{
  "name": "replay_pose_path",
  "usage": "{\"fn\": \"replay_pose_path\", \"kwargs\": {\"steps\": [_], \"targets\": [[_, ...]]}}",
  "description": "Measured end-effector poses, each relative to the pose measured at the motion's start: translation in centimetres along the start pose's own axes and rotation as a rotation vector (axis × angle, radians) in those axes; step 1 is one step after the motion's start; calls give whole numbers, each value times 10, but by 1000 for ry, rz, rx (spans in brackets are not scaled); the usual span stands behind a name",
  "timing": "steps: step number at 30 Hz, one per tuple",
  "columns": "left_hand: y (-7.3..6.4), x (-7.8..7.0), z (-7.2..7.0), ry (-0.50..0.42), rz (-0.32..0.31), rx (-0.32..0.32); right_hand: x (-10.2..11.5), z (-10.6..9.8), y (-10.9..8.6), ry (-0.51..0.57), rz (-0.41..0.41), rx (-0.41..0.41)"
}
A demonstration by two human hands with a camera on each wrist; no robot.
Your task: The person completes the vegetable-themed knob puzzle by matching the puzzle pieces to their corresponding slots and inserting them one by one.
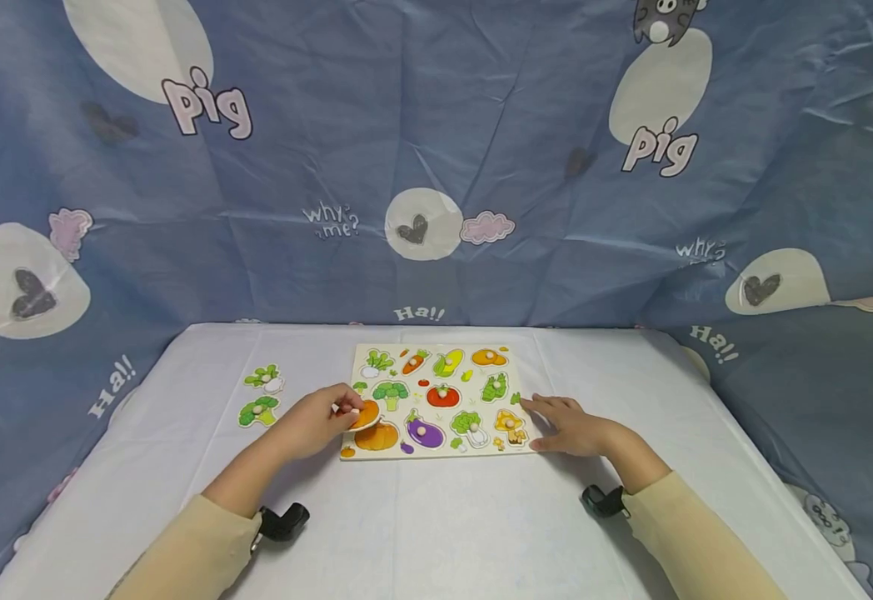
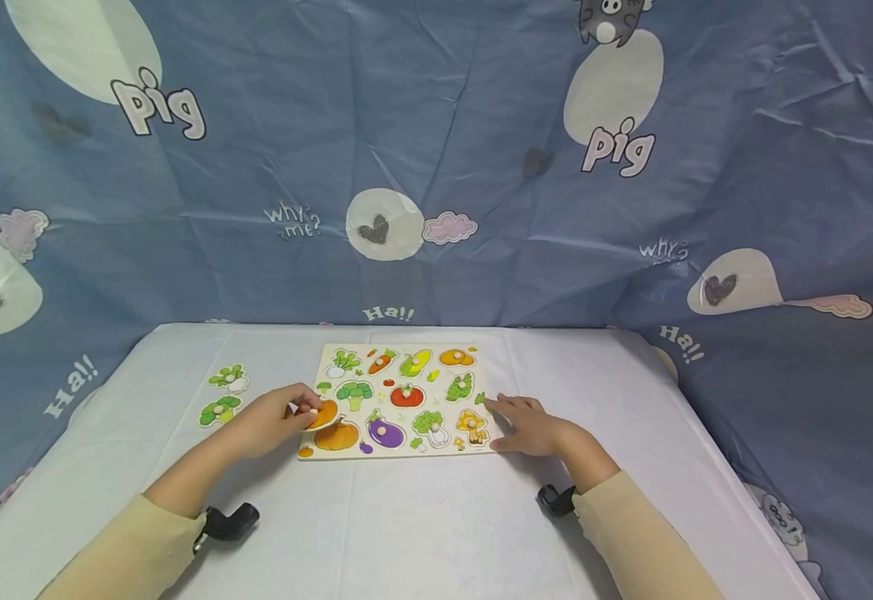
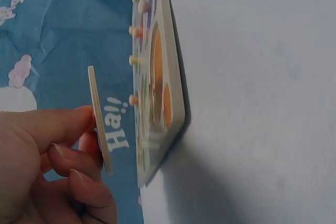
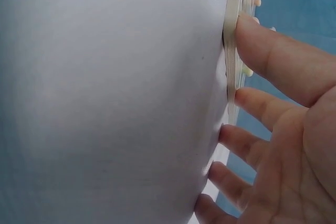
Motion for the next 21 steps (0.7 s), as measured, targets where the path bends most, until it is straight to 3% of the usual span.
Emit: {"fn": "replay_pose_path", "kwargs": {"steps": [12, 21], "targets": [[0, -7, 18, 10, -7, 93, 1, 0, -1, 1, 3, -5], [3, -8, 28, 45, 10, 100, 0, 0, 0, -1, -4, -4]]}}
Point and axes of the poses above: each hand's wrist, its own y-axis towards the middle knuckle, its own z-axis out of the palm, x = y × z, the point moved 2 cm from there along y, towards the middle knuckle, and after that the axes turned 5 degrees about -z, right-handed, at the moved point
